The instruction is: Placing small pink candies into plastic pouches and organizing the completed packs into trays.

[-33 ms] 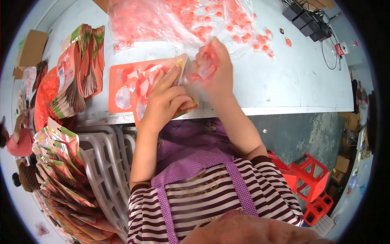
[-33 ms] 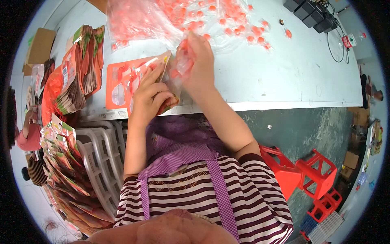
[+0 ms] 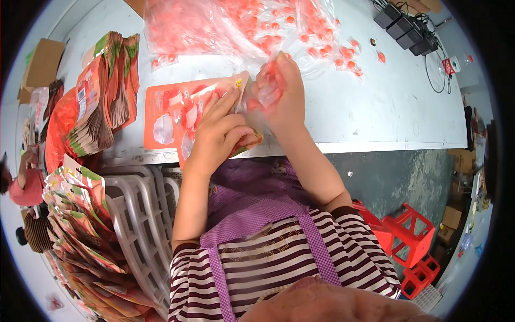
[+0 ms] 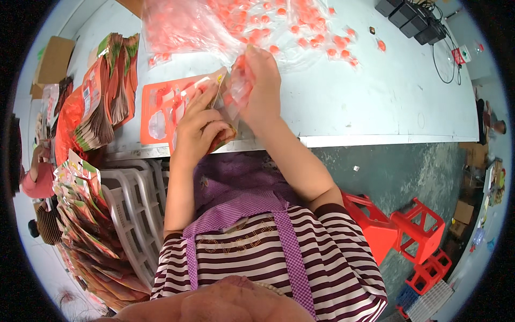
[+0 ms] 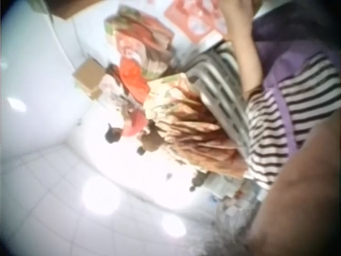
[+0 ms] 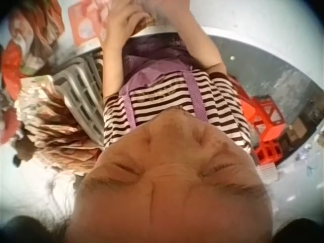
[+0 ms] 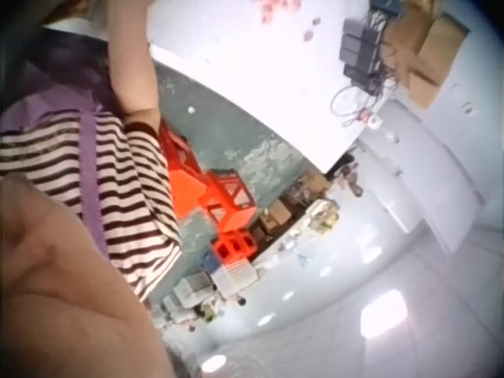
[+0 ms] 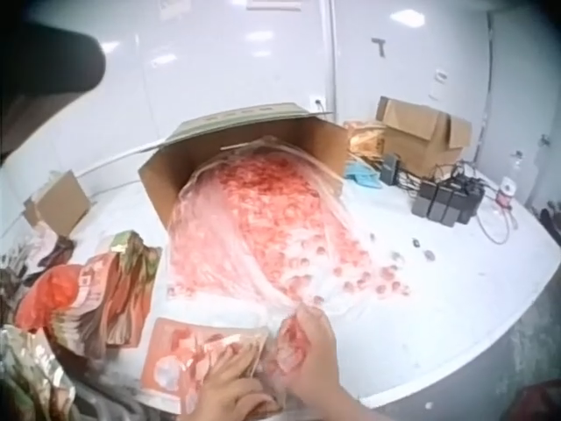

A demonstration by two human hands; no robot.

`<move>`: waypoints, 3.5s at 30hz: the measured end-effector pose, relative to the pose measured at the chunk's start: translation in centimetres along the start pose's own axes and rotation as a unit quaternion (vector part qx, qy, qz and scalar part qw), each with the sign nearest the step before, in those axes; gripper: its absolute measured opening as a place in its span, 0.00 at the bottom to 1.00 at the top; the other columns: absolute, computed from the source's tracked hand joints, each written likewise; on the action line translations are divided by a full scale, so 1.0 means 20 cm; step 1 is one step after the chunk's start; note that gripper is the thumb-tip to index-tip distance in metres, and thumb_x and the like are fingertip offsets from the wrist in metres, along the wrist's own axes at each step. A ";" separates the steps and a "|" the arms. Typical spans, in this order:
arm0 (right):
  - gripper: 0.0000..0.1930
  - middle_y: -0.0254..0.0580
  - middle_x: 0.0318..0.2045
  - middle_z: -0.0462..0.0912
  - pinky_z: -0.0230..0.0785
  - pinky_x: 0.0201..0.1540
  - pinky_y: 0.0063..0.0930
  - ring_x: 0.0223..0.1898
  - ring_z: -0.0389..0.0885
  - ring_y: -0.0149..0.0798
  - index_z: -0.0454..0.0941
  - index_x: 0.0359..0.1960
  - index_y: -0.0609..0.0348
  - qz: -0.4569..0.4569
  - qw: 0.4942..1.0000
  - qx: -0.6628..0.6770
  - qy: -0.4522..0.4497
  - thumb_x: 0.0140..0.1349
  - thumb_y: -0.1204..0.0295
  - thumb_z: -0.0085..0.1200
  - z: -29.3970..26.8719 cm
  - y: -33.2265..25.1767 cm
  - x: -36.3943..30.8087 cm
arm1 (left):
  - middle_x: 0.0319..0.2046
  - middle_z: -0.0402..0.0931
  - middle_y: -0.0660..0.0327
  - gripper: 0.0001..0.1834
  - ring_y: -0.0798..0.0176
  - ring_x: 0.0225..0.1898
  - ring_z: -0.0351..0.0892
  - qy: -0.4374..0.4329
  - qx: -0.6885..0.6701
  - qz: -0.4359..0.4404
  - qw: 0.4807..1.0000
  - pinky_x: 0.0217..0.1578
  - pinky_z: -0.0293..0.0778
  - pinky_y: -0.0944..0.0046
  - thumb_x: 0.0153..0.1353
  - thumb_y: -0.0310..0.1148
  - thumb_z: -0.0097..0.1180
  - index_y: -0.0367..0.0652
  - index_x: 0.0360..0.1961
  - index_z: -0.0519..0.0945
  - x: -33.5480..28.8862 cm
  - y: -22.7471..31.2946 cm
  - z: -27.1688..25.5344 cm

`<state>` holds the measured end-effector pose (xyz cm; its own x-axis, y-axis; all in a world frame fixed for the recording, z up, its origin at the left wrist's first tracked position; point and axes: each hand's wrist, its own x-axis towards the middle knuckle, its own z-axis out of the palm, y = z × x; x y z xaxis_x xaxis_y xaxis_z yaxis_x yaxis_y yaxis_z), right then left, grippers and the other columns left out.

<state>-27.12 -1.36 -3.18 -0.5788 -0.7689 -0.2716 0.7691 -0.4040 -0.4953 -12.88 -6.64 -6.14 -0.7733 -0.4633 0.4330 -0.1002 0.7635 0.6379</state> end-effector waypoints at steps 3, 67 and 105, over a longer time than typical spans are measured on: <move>0.04 0.29 0.24 0.72 0.62 0.27 0.18 0.24 0.67 0.23 0.71 0.32 0.55 -0.108 0.990 -0.084 0.023 0.62 0.70 0.50 -0.01 0.08 -0.04 | 0.52 0.71 0.45 0.06 0.47 0.55 0.70 0.039 -0.017 -0.006 0.999 0.58 0.60 0.48 0.45 0.27 0.61 0.39 0.26 0.78 -0.02 -0.03 0.01; 0.07 0.38 0.36 0.80 0.71 0.46 0.36 0.41 0.78 0.43 0.76 0.27 0.58 -0.318 0.432 -0.650 -0.539 0.43 0.74 0.57 0.09 -0.17 -0.57 | 0.42 0.76 0.40 0.12 0.36 0.51 0.71 0.065 -0.381 0.146 0.911 0.51 0.64 0.37 0.56 0.40 0.57 0.41 0.27 0.79 -0.25 0.29 -0.28; 0.11 0.50 0.33 0.79 0.69 0.42 0.40 0.36 0.78 0.50 0.71 0.36 0.64 -0.209 0.449 -0.668 -0.555 0.53 0.72 0.52 0.05 -0.06 -0.49 | 0.46 0.73 0.44 0.31 0.46 0.41 0.76 0.048 0.058 -0.019 0.997 0.42 0.73 0.59 0.50 0.17 0.51 0.30 0.59 0.62 -0.43 0.47 -0.28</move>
<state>-22.02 6.20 0.93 0.4658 -0.8366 0.2883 -0.6216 -0.5412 -0.5663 -3.62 1.96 -0.26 -0.7048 -0.5294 0.4722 -0.2040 0.7888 0.5799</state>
